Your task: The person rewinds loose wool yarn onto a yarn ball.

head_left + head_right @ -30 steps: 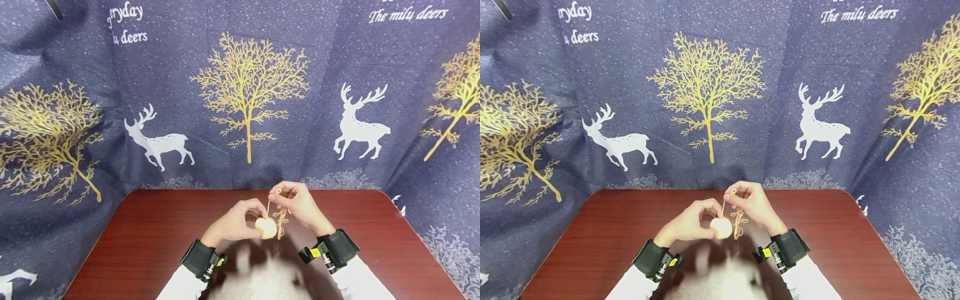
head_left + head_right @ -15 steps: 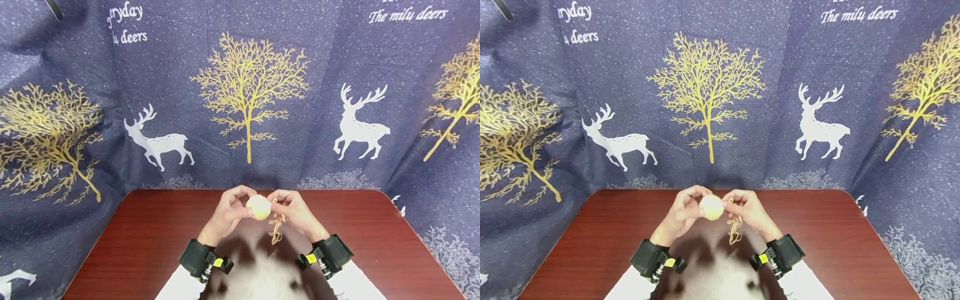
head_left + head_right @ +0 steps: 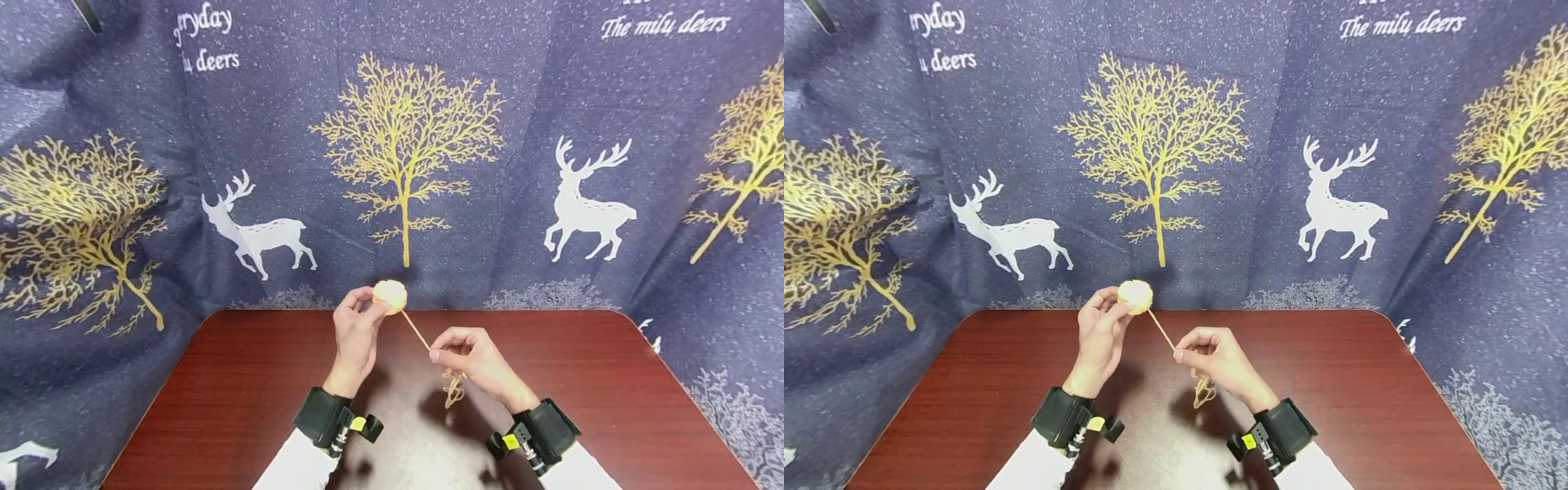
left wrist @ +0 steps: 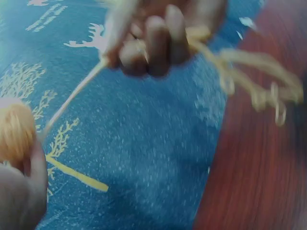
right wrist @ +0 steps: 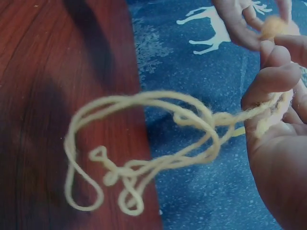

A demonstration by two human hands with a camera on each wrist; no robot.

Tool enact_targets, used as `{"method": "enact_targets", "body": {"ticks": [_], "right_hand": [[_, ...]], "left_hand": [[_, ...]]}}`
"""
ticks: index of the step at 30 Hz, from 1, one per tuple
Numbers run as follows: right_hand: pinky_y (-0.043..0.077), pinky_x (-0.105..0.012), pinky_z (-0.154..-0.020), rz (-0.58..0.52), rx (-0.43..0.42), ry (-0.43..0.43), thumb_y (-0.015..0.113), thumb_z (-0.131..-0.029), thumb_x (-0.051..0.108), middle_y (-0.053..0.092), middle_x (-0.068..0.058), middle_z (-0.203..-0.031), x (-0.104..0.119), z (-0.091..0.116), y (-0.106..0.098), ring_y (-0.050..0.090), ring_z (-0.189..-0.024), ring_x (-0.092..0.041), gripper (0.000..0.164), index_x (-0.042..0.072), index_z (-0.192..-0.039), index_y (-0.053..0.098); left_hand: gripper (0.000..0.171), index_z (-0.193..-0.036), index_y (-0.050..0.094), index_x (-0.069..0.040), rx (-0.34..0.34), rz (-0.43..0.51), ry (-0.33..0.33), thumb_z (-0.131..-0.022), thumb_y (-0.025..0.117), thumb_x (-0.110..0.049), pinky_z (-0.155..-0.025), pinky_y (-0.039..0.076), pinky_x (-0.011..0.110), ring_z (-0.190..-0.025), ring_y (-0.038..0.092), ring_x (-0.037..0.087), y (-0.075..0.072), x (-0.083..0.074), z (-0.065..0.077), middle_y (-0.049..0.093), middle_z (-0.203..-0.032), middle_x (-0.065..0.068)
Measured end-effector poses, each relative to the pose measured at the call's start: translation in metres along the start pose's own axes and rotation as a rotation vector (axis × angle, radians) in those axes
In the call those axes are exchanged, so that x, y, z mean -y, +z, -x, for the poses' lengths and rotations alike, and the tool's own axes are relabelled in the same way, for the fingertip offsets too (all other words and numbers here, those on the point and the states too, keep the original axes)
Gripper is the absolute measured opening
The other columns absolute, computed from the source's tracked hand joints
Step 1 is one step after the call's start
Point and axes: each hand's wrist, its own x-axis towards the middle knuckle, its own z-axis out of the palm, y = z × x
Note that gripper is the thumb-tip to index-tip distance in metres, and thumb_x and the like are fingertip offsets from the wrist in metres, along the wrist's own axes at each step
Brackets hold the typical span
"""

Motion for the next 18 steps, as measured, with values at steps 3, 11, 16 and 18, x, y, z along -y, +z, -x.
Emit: {"method": "enact_targets", "body": {"ticks": [3,11,16,18], "right_hand": [[0.055,-0.033,-0.045,0.061,0.012,-0.017,0.075,-0.09,0.007,0.071,-0.004,-0.079,0.003,0.004,0.001,0.063,-0.054,-0.015,0.014,-0.004,-0.098,0.071],[0.058,-0.044,-0.048,0.139,-0.029,-0.087,0.075,-0.089,0.003,0.07,-0.009,-0.08,0.02,0.005,-0.002,0.065,-0.054,-0.032,0.007,0.002,-0.095,0.072],[0.053,-0.034,-0.044,0.192,-0.054,-0.154,0.074,-0.088,0.0,0.07,-0.007,-0.078,0.029,0.001,-0.008,0.061,-0.053,-0.022,0.007,0.002,-0.095,0.073],[0.052,-0.031,-0.045,0.205,-0.053,-0.163,0.075,-0.088,0.0,0.07,-0.008,-0.077,0.031,-0.001,-0.01,0.06,-0.054,-0.019,0.008,0.003,-0.095,0.073]], "left_hand": [[0.028,-0.097,0.062,0.006,-0.063,-0.275,0.098,-0.073,0.073,0.015,-0.075,0.058,0.024,-0.083,0.064,0.017,-0.004,0.007,0.001,0.063,-0.093,0.009],[0.036,-0.095,0.064,-0.007,0.229,-0.945,0.302,-0.067,0.086,-0.004,-0.076,0.055,0.032,-0.087,0.06,0.02,-0.019,0.018,0.01,0.06,-0.097,0.005],[0.033,-0.094,0.064,-0.009,0.611,-0.99,0.117,-0.068,0.085,-0.007,-0.074,0.056,0.033,-0.083,0.06,0.014,-0.016,0.007,0.014,0.062,-0.092,0.0],[0.031,-0.095,0.064,-0.008,0.749,-0.927,0.002,-0.07,0.082,-0.005,-0.076,0.057,0.032,-0.083,0.062,0.012,-0.014,0.002,0.014,0.063,-0.092,0.0]]}}
